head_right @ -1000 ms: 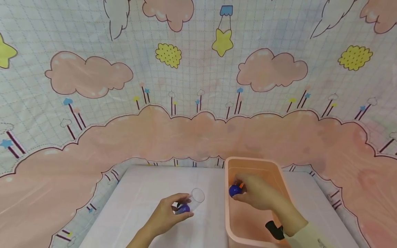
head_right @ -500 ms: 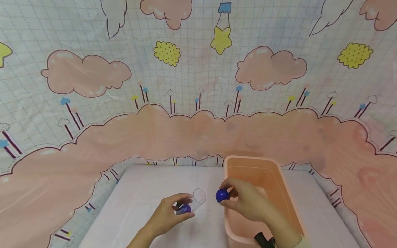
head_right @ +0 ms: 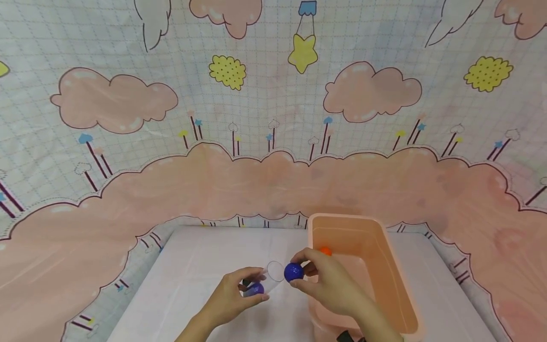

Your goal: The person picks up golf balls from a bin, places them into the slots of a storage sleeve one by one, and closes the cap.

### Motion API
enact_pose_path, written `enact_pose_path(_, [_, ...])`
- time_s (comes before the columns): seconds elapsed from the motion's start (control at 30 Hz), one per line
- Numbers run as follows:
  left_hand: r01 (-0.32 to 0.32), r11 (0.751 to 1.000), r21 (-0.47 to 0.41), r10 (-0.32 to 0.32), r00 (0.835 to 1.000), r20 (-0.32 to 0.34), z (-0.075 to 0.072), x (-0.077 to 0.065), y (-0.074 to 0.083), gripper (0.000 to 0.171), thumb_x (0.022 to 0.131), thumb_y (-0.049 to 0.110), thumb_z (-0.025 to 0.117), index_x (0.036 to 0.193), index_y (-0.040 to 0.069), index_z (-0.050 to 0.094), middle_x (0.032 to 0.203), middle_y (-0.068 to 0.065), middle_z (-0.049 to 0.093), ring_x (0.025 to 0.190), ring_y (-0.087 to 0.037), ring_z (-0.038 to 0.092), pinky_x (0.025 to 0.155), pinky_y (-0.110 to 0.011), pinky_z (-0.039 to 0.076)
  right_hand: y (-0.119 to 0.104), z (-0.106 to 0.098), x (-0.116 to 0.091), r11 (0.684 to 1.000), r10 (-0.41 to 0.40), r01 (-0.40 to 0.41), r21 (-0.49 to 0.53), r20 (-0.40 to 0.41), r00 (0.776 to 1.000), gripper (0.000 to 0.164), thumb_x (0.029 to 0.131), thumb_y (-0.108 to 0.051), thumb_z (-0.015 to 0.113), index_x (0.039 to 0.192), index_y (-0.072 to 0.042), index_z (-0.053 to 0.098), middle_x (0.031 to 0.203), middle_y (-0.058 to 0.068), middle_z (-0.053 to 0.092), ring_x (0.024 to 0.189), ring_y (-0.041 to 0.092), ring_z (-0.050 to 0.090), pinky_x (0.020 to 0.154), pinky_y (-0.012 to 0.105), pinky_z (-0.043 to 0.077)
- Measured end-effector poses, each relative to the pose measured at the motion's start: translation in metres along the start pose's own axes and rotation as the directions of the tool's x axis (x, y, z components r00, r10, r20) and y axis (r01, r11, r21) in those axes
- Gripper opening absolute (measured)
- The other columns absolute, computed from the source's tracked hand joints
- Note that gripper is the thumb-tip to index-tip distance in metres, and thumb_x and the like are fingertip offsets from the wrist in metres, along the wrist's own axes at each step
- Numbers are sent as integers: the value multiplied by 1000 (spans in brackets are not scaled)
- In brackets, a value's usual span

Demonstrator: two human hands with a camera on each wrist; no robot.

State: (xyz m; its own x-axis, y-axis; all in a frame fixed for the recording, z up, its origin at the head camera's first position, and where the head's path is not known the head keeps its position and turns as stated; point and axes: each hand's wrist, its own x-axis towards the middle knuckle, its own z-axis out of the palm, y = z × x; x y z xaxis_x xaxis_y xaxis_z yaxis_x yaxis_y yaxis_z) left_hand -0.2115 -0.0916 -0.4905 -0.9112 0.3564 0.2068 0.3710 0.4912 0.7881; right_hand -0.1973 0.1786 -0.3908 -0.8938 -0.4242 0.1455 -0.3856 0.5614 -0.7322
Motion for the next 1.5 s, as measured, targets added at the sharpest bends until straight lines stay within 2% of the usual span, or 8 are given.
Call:
enact_pose_path(0.27, [-29, 999, 24, 29, 1000, 2, 3, 0, 1, 58, 76, 56, 74, 125, 26, 62, 107, 15, 68, 96, -3, 62, 80, -24, 54, -2, 12, 3, 999, 34, -34, 27, -25, 999, 30, 84, -42, 73, 109, -35, 58, 101, -21, 65, 92, 1, 65, 86, 23, 54])
enact_pose_path(0.5, [-52, 998, 20, 52, 999, -6, 6, -1, -1, 58, 76, 56, 74, 125, 27, 62, 106, 15, 69, 95, -2, 62, 78, -22, 53, -3, 17, 3, 999, 20, -19, 46, -15, 1000, 28, 86, -43, 71, 109, -33, 60, 103, -15, 65, 94, 7, 64, 86, 31, 53])
enact_pose_path(0.67, [-56, 998, 18, 56, 998, 2, 7, -1, -1, 60, 77, 57, 73, 126, 24, 62, 107, 14, 68, 98, -3, 63, 79, -23, 54, -2, 21, 4, 998, 35, -34, 60, -15, 999, 29, 85, -44, 71, 109, -33, 60, 104, -16, 65, 96, 8, 64, 87, 31, 53])
enact_pose_path(0.9, [-74, 997, 16, 74, 997, 2, 7, 0, 2, 56, 77, 55, 74, 125, 31, 60, 108, 14, 68, 99, -6, 64, 82, -26, 55, 0, 25, 7, 994, 54, -53, 91, -3, 999, 30, 84, -44, 72, 110, -34, 61, 105, -18, 64, 96, 8, 64, 89, 30, 52])
enact_pose_path(1.07, [-90, 996, 20, 90, 996, -10, 7, 1, 4, 55, 77, 53, 75, 125, 30, 61, 107, 15, 68, 98, -6, 64, 80, -24, 55, 0, 26, 8, 997, 32, -31, 76, -14, 999, 30, 84, -44, 71, 111, -36, 60, 107, -18, 63, 97, 7, 63, 89, 28, 52])
enact_pose_path(1.5, [-77, 997, 13, 78, 997, -9, 8, 3, 4, 54, 78, 54, 74, 124, 31, 61, 107, 14, 68, 98, -6, 64, 77, -22, 54, 1, 28, 9, 997, 61, -60, 54, -30, 998, 33, 83, -45, 72, 113, -37, 62, 107, -17, 64, 99, 9, 64, 86, 31, 56])
